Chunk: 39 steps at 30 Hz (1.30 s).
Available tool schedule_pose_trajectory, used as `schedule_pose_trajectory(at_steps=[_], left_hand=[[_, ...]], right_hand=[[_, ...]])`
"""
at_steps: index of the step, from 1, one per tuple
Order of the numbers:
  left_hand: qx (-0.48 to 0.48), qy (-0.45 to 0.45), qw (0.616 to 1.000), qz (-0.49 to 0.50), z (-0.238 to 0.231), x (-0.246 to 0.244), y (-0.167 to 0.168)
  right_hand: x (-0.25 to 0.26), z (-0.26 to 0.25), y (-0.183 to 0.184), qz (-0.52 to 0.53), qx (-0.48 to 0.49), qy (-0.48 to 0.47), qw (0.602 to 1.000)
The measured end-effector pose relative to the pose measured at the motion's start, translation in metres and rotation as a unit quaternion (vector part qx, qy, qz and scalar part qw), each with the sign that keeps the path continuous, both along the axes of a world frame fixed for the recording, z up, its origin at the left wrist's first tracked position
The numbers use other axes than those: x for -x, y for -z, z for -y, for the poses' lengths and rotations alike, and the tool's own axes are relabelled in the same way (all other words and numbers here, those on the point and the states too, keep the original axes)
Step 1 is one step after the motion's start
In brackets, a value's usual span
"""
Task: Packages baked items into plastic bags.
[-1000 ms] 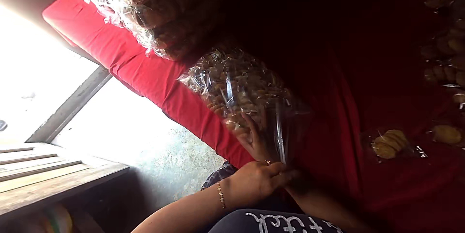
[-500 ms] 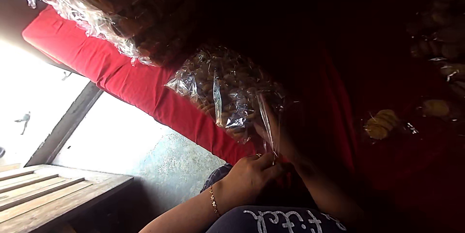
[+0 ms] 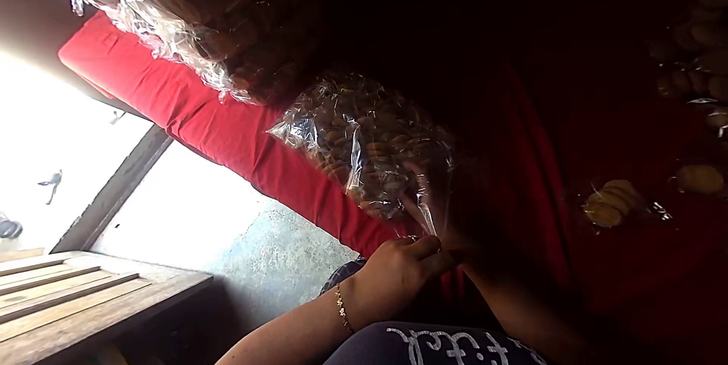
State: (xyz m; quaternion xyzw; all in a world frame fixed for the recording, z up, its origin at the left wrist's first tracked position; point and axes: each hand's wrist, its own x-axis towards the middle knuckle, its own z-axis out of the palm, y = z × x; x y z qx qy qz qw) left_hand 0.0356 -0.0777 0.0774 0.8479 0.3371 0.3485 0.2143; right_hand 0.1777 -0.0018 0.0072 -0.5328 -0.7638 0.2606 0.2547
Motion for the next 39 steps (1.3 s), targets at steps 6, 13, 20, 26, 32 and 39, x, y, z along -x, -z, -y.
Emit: schedule_pose_trajectory(at_steps=[6,13,20,26,32,39], left_hand=[[0.026,0.063,0.998,0.006,0.004,0.006,0.007],[0.202,0.130,0.970,0.021,-0.008,0.040,-0.007],[0.033,-0.241,0.966,-0.088,-0.099,0.075,-0.008],[-0.023,-0.239,0.957,-0.161,-0.134,0.079,0.021],[-0.033,-0.243,0.958,-0.151,-0.126,0.088,0.031],[-0.057,-0.282,0.949,-0.126,-0.123,0.084,0.036]], right_hand=[[0.012,0.018,0.009,-0.131,0.038,-0.159,0.978],[0.010,0.027,0.012,-0.226,-0.009,-0.152,0.962],[-0.029,0.003,-0.010,-0.189,0.137,0.179,0.956],[0.016,-0.026,0.007,-0.084,-0.098,0.057,0.990],[0.026,-0.032,0.009,-0.226,0.029,0.116,0.967],[0.032,-0.017,0.012,-0.117,-0.128,0.055,0.983]])
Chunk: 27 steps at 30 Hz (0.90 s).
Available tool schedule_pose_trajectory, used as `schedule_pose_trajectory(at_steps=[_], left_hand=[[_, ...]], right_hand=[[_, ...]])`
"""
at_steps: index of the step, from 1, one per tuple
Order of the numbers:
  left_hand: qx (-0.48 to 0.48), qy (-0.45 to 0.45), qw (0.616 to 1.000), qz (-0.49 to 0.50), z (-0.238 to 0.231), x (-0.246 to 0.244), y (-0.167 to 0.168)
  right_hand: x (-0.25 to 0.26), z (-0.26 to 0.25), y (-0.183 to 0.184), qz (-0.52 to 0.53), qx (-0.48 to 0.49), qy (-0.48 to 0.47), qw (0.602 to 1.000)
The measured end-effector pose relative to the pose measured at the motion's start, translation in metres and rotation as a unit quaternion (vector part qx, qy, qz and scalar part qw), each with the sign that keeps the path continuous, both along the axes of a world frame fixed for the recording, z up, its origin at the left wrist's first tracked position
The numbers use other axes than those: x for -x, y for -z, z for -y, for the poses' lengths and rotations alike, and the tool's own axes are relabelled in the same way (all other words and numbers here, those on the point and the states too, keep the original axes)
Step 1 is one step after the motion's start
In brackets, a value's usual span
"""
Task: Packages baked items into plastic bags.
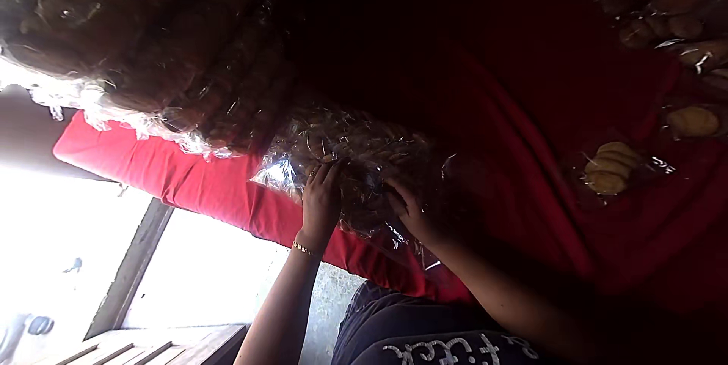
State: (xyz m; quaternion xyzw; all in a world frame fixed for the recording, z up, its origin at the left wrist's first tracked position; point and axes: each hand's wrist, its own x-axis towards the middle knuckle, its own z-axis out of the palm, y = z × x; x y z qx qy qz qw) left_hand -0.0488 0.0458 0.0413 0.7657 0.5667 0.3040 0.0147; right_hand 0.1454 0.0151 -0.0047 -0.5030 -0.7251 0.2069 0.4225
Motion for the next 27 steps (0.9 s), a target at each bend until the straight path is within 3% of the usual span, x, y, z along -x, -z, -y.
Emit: schedule_pose_trajectory(at_steps=[7,12,17,24,27], left_hand=[[0.013,0.001,1.000,0.027,0.001,0.002,-0.002],[0.029,0.020,0.999,0.014,0.001,0.003,0.004],[0.015,0.006,1.000,-0.001,0.002,0.001,0.002],[0.025,0.017,0.999,-0.013,0.002,0.005,0.004],[0.051,0.028,0.998,-0.021,0.002,0.005,-0.001]], right_hand=[[0.011,-0.016,-0.008,-0.003,0.008,-0.017,1.000],[-0.001,-0.008,0.005,-0.195,0.040,-0.022,0.980],[0.003,-0.008,-0.001,-0.022,0.050,0.011,0.998],[0.009,-0.017,0.010,-0.079,-0.031,0.043,0.995],[0.004,-0.011,0.005,-0.050,-0.044,0.097,0.993]])
